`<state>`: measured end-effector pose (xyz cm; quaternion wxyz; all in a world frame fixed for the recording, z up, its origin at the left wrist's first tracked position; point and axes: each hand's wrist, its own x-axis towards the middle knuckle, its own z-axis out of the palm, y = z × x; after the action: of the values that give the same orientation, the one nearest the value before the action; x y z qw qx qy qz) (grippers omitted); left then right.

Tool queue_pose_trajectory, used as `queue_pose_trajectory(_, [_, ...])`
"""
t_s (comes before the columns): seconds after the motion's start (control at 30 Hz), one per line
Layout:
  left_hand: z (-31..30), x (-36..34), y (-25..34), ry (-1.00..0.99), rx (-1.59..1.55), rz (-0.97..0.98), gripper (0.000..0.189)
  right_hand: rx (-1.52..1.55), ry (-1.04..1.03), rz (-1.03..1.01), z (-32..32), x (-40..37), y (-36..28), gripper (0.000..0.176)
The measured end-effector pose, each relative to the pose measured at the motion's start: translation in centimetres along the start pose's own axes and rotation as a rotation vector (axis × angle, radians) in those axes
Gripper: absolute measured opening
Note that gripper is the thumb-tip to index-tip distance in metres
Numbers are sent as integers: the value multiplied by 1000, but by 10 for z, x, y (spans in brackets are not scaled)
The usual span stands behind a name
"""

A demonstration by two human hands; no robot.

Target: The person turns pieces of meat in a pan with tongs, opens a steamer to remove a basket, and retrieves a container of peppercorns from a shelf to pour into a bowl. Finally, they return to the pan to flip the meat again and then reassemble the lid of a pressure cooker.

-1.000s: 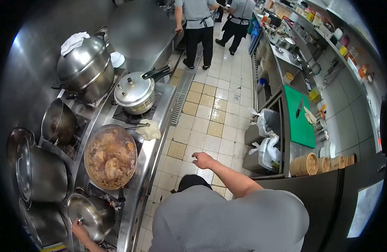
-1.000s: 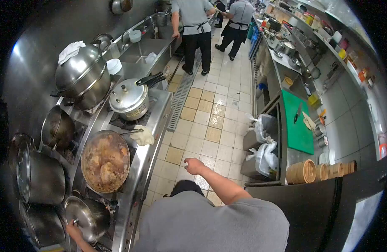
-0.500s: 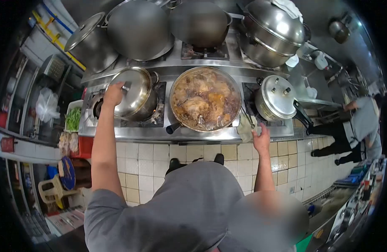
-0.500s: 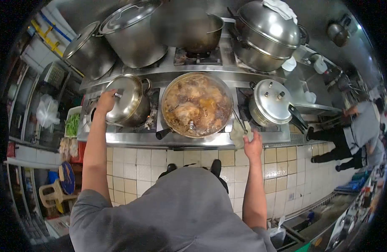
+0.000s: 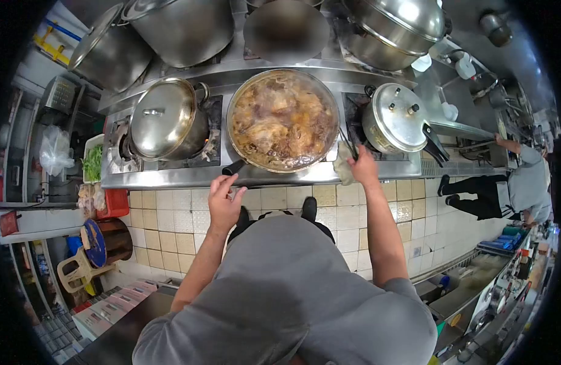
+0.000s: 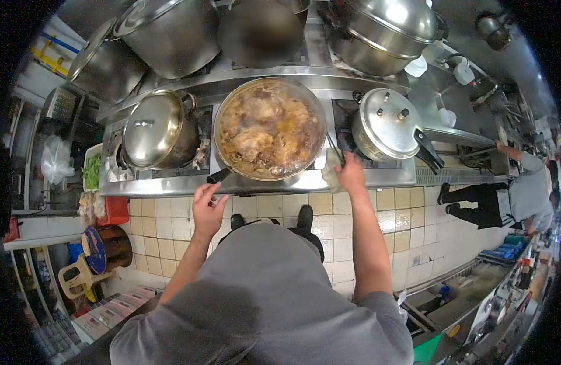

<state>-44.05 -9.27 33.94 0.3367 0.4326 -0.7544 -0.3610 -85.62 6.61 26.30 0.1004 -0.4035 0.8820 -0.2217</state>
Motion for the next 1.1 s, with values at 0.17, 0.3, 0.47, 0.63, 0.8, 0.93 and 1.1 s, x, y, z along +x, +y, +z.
queue_pose_trajectory(0.17, [-16,26,-15,-39,229,176,47,-73,24,170,23,13,18,42])
queue_pose_trajectory(0.3, [-23,35,-14,-20,263,213,42,257,63,292,-2,-15,-4,39])
queue_pose_trajectory(0.47, [-23,36,-13,-53,248,156,39,1239,135,559,-36,-103,-43,55])
queue_pose_trajectory(0.63, [-24,36,-14,-57,239,131,38,1279,-201,394,-49,-122,-58,55])
queue_pose_trajectory(0.8, [-31,40,-13,-93,267,142,38,398,-84,92,-64,-67,-121,31])
queue_pose_trajectory(0.93, [-29,35,-15,-74,268,110,38,48,-7,-158,-77,-30,-162,27])
queue_pose_trajectory(1.1, [-26,33,-18,-30,238,92,39,-208,-177,-106,-83,-26,-200,34])
